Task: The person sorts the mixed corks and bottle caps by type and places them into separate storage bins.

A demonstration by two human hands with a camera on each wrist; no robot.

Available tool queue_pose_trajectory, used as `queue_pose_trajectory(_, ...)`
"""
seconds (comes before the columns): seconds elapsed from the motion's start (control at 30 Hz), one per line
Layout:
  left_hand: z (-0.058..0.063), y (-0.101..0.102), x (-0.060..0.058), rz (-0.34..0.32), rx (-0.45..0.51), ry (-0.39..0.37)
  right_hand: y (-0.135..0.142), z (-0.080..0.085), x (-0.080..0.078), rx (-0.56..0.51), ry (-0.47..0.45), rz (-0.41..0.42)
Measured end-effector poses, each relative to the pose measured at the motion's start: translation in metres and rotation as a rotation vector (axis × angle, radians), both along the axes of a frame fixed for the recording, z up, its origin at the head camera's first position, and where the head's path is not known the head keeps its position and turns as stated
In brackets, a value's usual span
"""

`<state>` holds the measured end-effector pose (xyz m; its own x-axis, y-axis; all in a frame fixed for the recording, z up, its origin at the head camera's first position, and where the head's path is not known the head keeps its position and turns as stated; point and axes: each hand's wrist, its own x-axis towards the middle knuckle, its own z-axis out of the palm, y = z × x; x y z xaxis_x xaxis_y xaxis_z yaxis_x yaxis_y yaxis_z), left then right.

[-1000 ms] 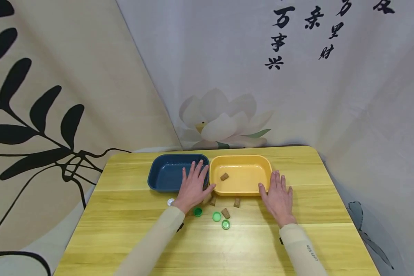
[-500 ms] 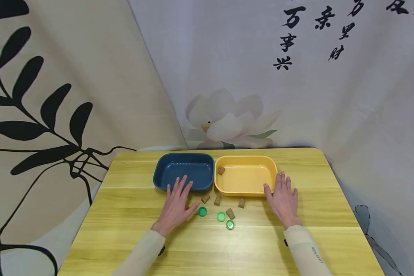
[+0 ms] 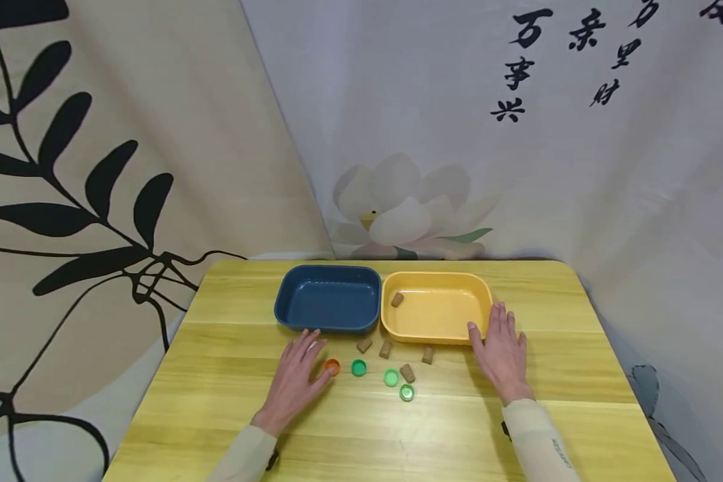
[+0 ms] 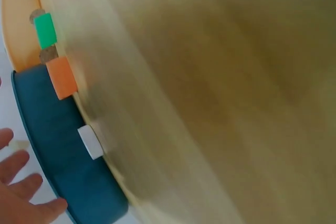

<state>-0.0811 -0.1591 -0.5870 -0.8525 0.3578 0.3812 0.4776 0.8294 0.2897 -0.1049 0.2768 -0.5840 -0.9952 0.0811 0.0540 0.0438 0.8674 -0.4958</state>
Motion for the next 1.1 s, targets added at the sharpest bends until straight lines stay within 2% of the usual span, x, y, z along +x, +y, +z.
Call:
queue_pose_trajectory(0.1,-0.001,-0.004,0.002,-0.019,-0.011,0.027,-0.001,0.002,0.001,-0.004,0.008,0.001)
queue_pose_trajectory(0.17,-0.002,-0.004,0.002,-0.015,-0.037,0.013,0.0,0.003,0.002,-0.006,0.014,0.003)
queue_pose_trajectory(0.4,-0.005,0.001,0.0,0.017,-0.162,-0.166,0.0,0.005,0.004,-0.009,0.024,0.005)
queue_pose_trajectory(0.53,-0.006,0.003,-0.002,0.019,-0.191,-0.202,-0.001,0.003,0.004,0.0,0.021,0.004)
queue_pose_trajectory(0.8,-0.01,0.005,-0.004,0.003,-0.202,-0.126,-0.003,0.001,0.003,-0.006,0.029,0.002)
queue_pose_trajectory(0.93,-0.005,0.006,-0.003,0.004,-0.164,-0.083,-0.003,0.001,0.003,-0.009,0.033,-0.001)
queue_pose_trajectory(1.1,0.007,0.009,-0.006,-0.005,-0.089,0.016,-0.003,0.001,0.003,-0.014,0.027,-0.004)
